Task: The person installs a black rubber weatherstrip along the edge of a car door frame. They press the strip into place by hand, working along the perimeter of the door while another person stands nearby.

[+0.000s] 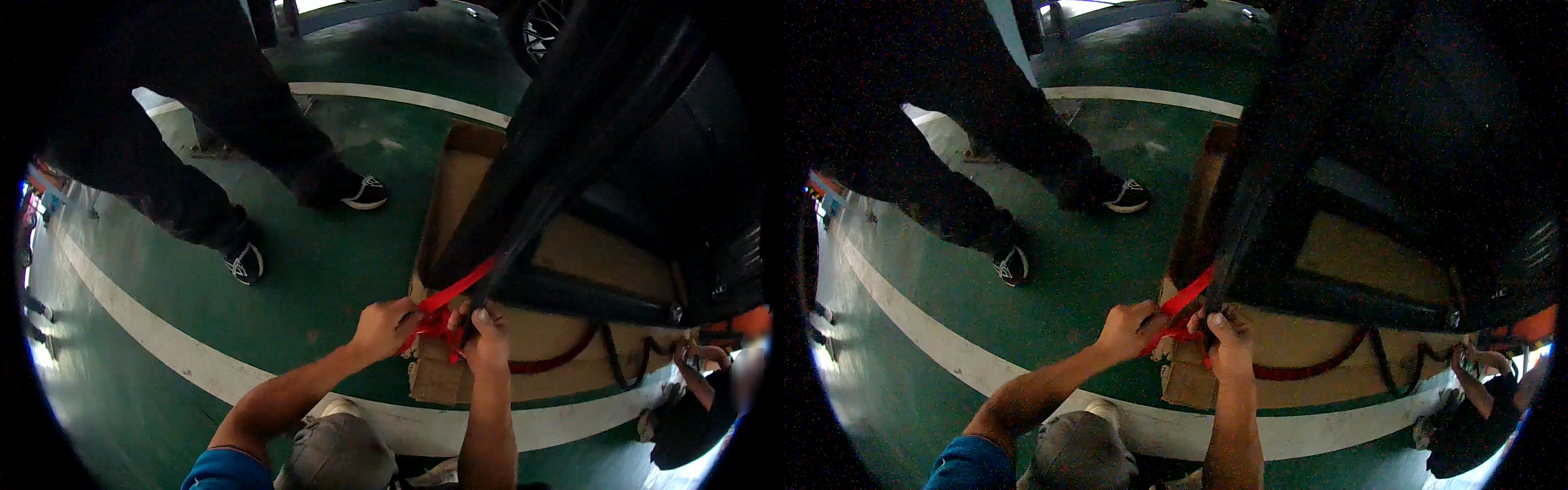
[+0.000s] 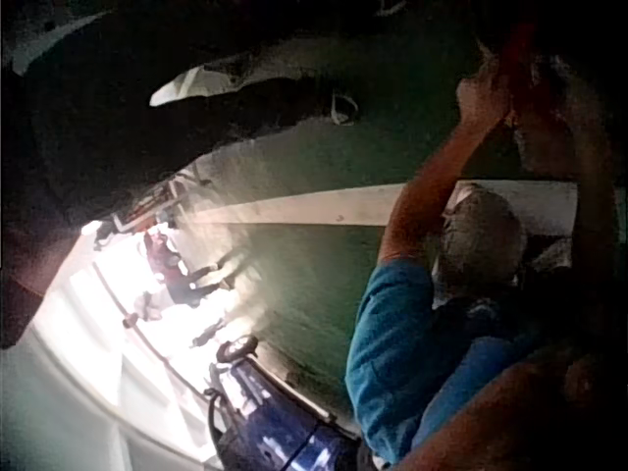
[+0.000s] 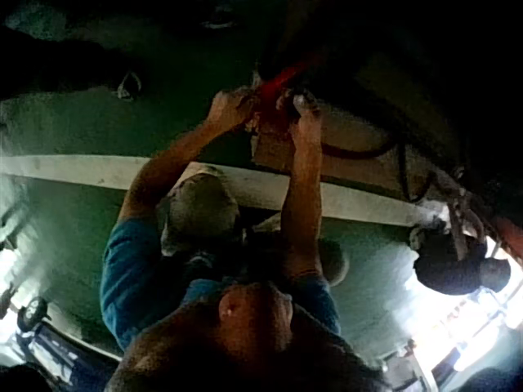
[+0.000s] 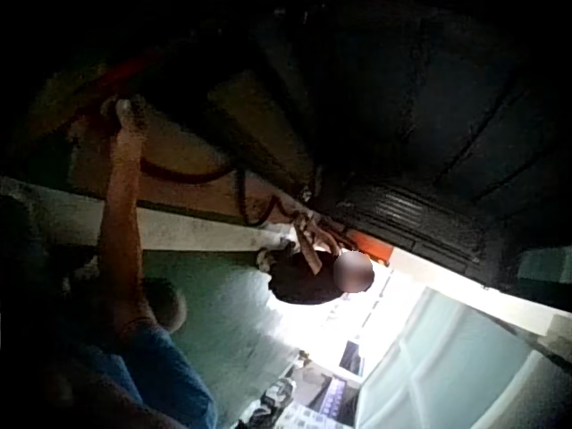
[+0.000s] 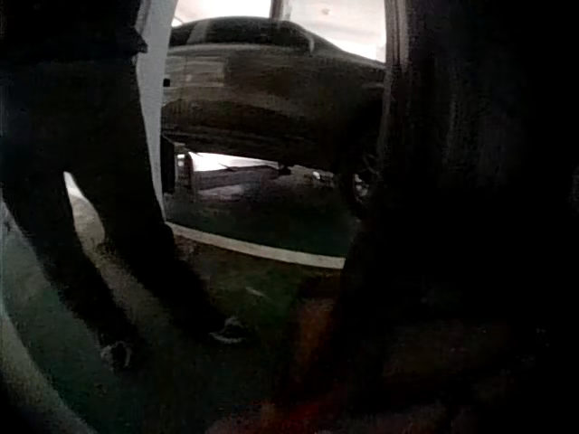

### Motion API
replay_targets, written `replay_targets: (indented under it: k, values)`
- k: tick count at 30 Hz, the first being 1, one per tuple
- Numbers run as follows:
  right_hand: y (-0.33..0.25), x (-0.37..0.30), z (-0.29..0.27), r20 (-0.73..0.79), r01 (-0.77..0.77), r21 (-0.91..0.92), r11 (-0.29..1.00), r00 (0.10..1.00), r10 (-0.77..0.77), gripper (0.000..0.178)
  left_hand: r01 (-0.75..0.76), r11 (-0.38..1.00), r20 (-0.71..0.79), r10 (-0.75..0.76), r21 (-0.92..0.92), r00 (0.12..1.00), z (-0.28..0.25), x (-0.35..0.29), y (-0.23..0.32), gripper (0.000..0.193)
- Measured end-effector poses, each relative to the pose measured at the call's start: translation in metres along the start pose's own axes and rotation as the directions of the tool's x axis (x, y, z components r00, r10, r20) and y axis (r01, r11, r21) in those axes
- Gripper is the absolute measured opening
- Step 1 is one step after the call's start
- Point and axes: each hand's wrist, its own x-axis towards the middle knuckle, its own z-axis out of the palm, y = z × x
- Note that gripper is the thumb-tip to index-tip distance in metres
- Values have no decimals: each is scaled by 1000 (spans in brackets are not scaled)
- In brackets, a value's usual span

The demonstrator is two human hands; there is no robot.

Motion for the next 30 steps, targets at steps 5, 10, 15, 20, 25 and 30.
replay_targets:
  k: [5, 10, 15, 20, 25, 30]
  values:
    - [8, -1, -15, 97, -81, 74, 994, 993, 73, 38, 201, 978, 156, -207, 53, 966, 4, -42, -24, 14]
    - [22, -5, -26, 216, -129, 49, 990, 969, 116, 32, 372, 927, 315, -364, 37, 876, -1, -53, -22, 18]
    - [29, -10, -16, -29, -52, -3, 999, 998, 52, 27, 284, 955, 417, -294, 86, 860, 15, -62, -42, 28]
    - [32, -9, 1, -179, 70, -86, 994, 980, -85, 17, 21, 911, 840, -389, 413, 379, 43, -108, -84, 39]
    - [27, -2, 24, -269, 65, -123, 990, 958, -96, 18, 74, 982, 918, -191, 176, 349, 34, -124, -104, 38]
    - [31, 6, 35, -353, 42, -50, 998, 934, -57, 18, 40, 918, 376, -201, 394, 905, -41, 12, 0, 25]
